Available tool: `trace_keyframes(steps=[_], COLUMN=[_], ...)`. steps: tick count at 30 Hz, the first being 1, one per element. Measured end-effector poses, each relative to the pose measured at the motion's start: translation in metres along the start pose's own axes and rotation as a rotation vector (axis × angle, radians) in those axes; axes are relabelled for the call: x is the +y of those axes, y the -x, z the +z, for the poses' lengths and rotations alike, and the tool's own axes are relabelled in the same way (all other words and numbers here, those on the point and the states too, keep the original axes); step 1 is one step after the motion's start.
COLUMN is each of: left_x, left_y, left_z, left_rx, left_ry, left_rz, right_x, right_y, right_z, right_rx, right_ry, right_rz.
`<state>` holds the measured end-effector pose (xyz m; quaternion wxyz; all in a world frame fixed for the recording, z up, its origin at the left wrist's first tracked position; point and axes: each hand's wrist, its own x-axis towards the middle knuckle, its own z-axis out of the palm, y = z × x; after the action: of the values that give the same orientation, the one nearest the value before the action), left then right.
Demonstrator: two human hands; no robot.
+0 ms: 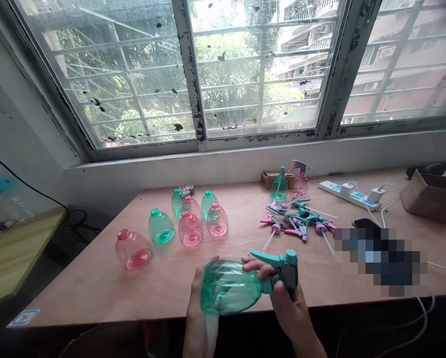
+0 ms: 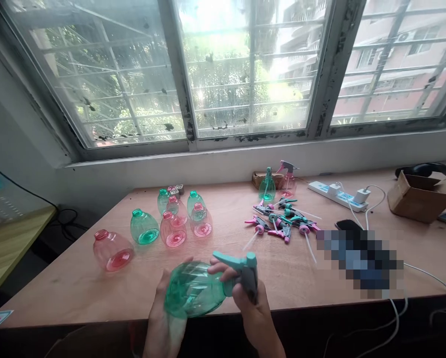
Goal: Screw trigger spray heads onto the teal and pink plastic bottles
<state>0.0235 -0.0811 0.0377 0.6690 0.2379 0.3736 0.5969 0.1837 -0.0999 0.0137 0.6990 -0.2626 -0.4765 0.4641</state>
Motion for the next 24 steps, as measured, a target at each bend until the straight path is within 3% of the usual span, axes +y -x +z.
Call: trace_keyframes(steps=[2,7,10,13,17,19,21,24], left_x=[-0.003,-0.020,-0.019,-0.004,0.015,0.017,0.017,0.015], left_y=[0.004,0.019,0.025,0.022,0.010,0.008,0.009,0.014], left_z=[0.006,0.011,0.008,0.001,-0.008,-0.009,-0.007,-0.005], left_rx=[-0.039,0.054,0.049,-0.061,-0.222,-0.249,-0.219,-0.147], left_ry=[0.007,-0.054,-0.042,0.049,0.151,0.141,0.115,0.149], left_rz=[0.063,0.519,0.596,0.387,-0.109,-0.234,-0.250,-0.184], right_x=[0.005,0.010,0.008,-0.001,-0.030,-0.041,-0.041,-0.022], right_y=[-0.002,-0.012,-0.012,-0.006,0.007,0.011,0.013,0.013], right_z=[0.008,0.032,0.033,0.021,0.007,0.009,0.013,0.019], right_rx=[0.063,0.339,0.338,0.236,-0.133,-0.274,-0.241,-0.046], right_ry=[-0.133,-0.426,-0.479,-0.315,0.014,0.107,0.118,0.028], right_rz=[-0.010,0.078,0.156,0.131,0.137,0.177,0.190,0.134])
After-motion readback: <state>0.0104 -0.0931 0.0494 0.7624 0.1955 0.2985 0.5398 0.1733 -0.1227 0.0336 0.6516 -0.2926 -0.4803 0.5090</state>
